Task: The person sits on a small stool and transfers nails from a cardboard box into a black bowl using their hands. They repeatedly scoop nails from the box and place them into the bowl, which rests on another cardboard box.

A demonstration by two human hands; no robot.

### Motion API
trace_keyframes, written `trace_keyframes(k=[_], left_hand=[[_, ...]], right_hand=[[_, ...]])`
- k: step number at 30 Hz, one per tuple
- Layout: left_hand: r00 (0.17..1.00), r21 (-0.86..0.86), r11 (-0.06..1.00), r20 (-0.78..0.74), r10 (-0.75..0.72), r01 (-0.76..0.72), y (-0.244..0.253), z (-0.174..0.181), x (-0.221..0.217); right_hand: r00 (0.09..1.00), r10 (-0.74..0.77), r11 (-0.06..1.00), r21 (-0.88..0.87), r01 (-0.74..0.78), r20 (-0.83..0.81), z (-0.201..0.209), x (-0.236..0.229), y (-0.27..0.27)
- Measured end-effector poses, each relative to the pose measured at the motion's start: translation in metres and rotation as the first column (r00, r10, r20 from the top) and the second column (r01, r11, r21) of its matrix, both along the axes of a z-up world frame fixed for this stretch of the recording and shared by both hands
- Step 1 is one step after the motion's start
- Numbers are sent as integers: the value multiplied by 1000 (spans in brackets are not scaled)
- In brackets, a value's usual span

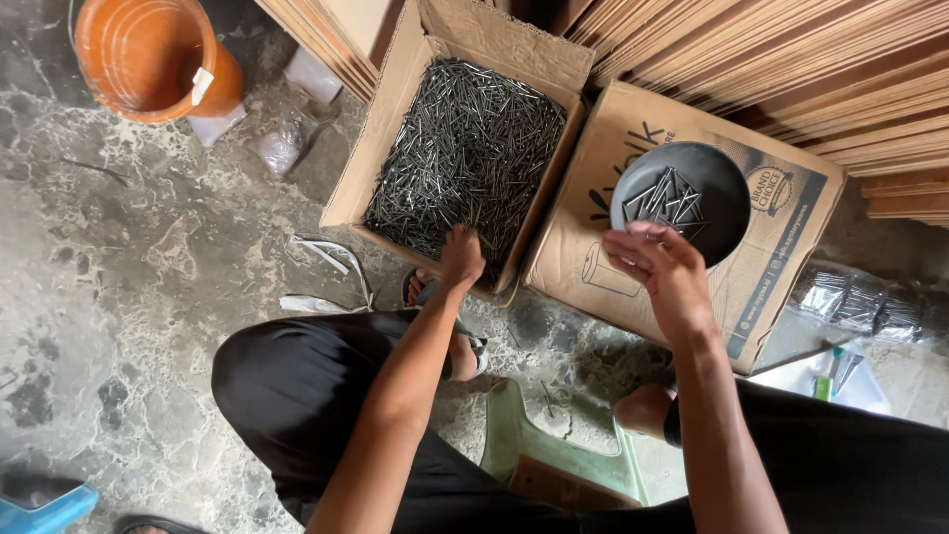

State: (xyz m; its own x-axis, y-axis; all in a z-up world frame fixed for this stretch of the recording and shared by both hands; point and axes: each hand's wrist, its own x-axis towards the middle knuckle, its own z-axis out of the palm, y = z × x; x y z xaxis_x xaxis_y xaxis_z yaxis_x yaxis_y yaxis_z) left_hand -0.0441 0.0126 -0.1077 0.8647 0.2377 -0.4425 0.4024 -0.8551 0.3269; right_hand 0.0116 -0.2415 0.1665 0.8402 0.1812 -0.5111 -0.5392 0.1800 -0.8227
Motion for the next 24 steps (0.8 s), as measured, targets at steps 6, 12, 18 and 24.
trace_keyframes(k=[6, 12, 18, 24], left_hand=[[976, 187, 958, -60, -209, 217, 2, 6, -5], [946, 522, 803, -26, -322, 288, -5, -54, -9], [932, 612, 745, 35, -360, 265, -13, -2, -7], [944, 284, 912, 59, -326, 297, -8, -78, -23]], right_hand=[[965, 261, 956, -142, -258, 5, -4, 6, 10], [956, 293, 945, -147, -292, -18, -26, 5, 16], [944, 330, 933, -150, -328, -15, -34, 2, 16], [945, 326, 932, -165, -323, -13, -38, 0, 15]])
